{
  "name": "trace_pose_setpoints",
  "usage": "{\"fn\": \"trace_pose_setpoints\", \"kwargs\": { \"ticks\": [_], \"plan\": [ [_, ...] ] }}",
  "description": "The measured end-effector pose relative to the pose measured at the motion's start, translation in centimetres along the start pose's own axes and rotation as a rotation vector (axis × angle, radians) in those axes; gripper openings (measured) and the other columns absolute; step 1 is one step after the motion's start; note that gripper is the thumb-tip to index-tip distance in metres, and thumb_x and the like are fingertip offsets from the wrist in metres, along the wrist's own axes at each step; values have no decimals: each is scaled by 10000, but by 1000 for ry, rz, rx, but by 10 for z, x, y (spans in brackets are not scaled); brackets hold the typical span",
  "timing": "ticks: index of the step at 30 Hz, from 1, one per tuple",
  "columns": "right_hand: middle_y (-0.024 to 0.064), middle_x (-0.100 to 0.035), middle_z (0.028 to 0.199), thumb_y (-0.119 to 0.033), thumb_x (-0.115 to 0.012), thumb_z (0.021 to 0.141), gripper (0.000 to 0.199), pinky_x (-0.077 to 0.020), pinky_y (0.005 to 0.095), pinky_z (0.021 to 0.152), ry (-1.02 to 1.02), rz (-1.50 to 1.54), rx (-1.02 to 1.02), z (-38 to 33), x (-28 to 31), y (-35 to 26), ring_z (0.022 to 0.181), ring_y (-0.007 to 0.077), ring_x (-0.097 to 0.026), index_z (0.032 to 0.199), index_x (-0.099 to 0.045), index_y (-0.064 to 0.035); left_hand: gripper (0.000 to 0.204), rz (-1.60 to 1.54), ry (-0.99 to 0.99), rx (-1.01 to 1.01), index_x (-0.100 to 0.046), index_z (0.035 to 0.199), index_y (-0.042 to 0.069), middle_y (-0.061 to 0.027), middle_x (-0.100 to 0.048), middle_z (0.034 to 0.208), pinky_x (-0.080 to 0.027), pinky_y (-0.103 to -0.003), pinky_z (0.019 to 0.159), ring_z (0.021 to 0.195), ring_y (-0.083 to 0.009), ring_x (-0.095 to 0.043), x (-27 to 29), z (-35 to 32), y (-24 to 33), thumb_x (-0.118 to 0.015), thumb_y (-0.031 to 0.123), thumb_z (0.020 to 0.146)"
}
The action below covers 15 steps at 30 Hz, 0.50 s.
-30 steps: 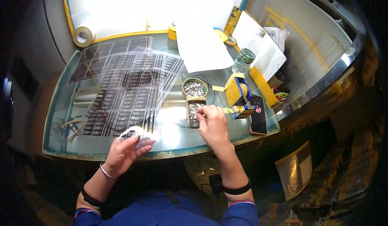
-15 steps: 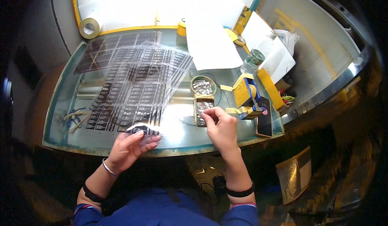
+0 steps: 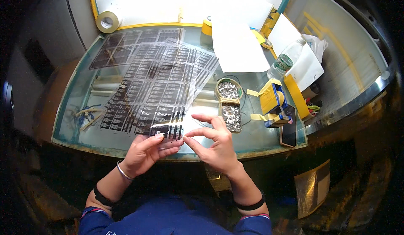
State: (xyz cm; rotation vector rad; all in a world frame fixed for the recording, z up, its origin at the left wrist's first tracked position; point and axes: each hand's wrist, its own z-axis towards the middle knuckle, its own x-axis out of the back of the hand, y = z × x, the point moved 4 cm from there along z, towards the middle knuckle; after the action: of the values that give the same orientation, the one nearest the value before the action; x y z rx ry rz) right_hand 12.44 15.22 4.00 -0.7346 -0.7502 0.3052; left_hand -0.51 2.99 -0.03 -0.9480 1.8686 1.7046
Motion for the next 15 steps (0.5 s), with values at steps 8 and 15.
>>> {"fn": "trace_pose_setpoints", "kwargs": {
  "ticks": [8, 15],
  "plan": [
    [119, -579, 1120, -122, -740, 690, 99, -370, 362, 908, 3, 10, -38, -1, -3, 3, 1054, 262, -501, 782, -706, -109, 359, 27, 1, -3, -442, 1199, -106, -215, -540, 1176, -444, -373, 953, 1107, -287, -540, 0, 1, -1, -404, 147, 947],
    [95, -552, 1166, -127, -723, 694, 161, -277, 366, 939, -60, -187, 95, -7, 2, -9, 1107, 275, -444, 846, -719, -181, 354, 11, -10, 9, -443, 1197, -93, -212, -543, 1169, -433, -369, 957, 1111, -281, -539, 2, -1, 0, -417, 158, 948]
  ]
}}
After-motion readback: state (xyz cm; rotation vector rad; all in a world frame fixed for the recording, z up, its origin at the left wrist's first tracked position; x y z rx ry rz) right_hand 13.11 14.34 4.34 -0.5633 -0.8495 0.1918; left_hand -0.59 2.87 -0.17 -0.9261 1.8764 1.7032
